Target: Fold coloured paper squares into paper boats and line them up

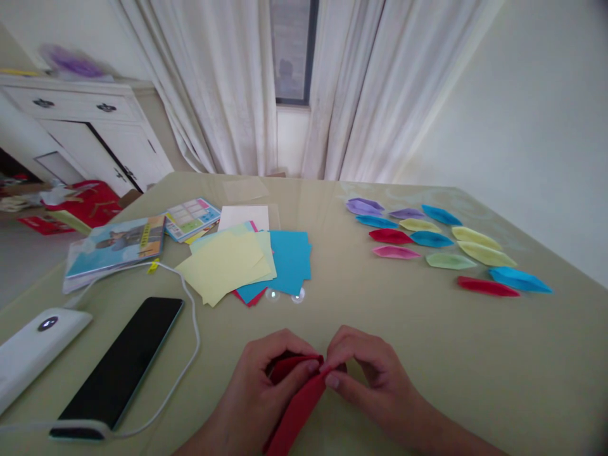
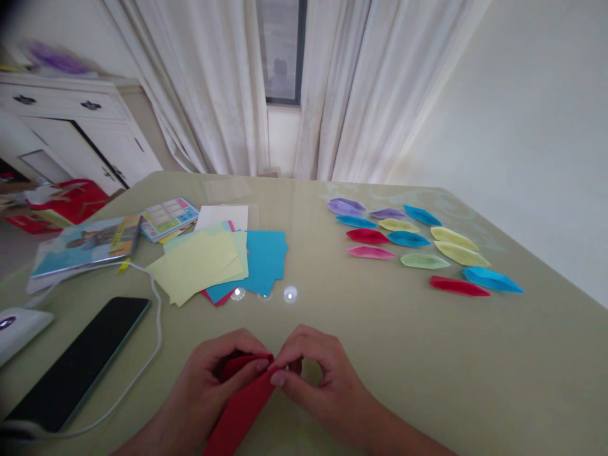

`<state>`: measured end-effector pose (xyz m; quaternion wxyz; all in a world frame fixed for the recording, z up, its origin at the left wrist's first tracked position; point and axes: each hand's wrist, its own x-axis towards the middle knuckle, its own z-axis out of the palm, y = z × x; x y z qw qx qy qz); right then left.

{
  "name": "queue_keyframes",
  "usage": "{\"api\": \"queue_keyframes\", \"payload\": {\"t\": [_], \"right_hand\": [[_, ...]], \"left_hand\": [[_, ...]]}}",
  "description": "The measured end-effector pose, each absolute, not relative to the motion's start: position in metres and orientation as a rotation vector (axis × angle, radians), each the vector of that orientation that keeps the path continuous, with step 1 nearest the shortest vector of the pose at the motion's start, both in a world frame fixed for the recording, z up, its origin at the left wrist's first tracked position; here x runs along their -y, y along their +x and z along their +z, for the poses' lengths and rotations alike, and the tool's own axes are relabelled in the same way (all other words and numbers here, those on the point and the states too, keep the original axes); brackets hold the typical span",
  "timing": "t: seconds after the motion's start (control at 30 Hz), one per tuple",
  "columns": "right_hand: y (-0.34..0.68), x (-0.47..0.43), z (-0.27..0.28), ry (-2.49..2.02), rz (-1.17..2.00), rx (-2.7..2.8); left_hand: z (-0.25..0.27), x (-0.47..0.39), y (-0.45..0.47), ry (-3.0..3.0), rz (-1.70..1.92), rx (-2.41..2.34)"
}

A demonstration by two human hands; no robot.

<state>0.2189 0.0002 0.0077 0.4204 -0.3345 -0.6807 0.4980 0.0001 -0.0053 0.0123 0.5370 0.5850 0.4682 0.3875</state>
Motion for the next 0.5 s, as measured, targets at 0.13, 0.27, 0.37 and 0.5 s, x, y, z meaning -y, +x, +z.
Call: {"api": "queue_keyframes", "payload": {"t": [0.13,0.27,0.37,0.5], "right_hand": [[0.2193,-0.0002,0.0107,-0.87,1.325,1.752],[0.2211,0.0011,0.0114,-0.867,1.342,1.788],[0.2204,0.0022,0.012,-0.875,1.343,1.821],[0.2169,0.0022,0.014,-0.942,1.257,1.846]], "left_hand": [[0.0119,0.0059,-0.0005,1.381,0.847,-1.074],[0.0119,0.0074,0.0017,1.332,0.824,-1.065],[0.0141,0.0068,0.0038,1.346,0.826,-1.092],[0.014,0.0056,0.0032,1.396,0.84,-1.087]]}}
